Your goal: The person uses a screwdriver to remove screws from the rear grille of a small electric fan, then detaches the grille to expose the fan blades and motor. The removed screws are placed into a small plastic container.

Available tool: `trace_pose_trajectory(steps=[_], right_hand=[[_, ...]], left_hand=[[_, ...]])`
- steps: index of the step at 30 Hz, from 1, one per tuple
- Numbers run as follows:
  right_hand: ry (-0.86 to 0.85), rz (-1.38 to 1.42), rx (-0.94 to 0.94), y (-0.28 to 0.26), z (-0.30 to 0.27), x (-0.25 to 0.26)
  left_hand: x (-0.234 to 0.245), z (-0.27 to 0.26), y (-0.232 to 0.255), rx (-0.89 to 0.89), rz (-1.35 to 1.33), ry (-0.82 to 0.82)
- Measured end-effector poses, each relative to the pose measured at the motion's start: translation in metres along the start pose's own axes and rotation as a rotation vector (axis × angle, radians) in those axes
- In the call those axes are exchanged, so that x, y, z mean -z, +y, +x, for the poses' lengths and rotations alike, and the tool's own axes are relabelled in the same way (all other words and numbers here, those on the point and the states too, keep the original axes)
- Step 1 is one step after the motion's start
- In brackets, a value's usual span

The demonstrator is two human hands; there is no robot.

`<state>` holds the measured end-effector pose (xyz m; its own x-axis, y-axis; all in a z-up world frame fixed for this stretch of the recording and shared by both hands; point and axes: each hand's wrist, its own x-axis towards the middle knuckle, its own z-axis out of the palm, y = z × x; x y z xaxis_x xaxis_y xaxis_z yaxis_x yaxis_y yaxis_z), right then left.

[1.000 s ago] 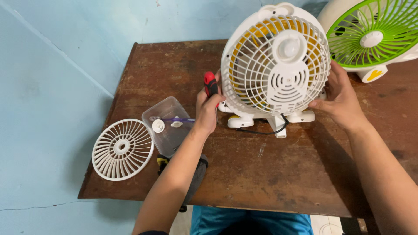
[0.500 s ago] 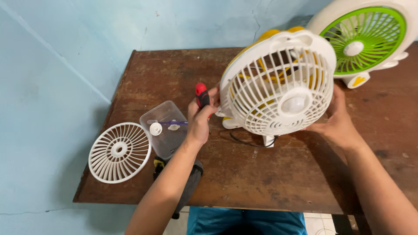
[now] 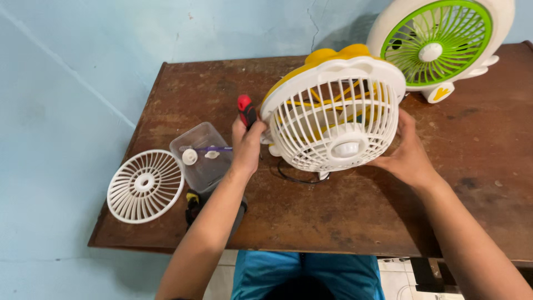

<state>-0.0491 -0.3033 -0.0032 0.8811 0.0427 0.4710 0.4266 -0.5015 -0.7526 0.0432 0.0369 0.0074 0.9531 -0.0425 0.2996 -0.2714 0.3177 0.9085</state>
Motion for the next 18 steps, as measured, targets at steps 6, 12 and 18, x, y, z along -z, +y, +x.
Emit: trace_pose_trajectory(steps=[6, 12, 18], right_hand=[[0.034, 0.186, 0.083, -0.041, -0.011, 0.014], [0.399, -0.108, 0.302, -0.097, -0.033, -0.022], [-0.001, 0.036, 0.289, -0.187, -0.009, -0.11]], left_hand=[[0.002, -0.028, 0.016, -0.229, 0.181, 0.012], [0.003, -0.059, 0.046, -0.446, 0.396, -0.062], [0.035, -0.066, 0.072, -0.518, 0.61, -0.311]])
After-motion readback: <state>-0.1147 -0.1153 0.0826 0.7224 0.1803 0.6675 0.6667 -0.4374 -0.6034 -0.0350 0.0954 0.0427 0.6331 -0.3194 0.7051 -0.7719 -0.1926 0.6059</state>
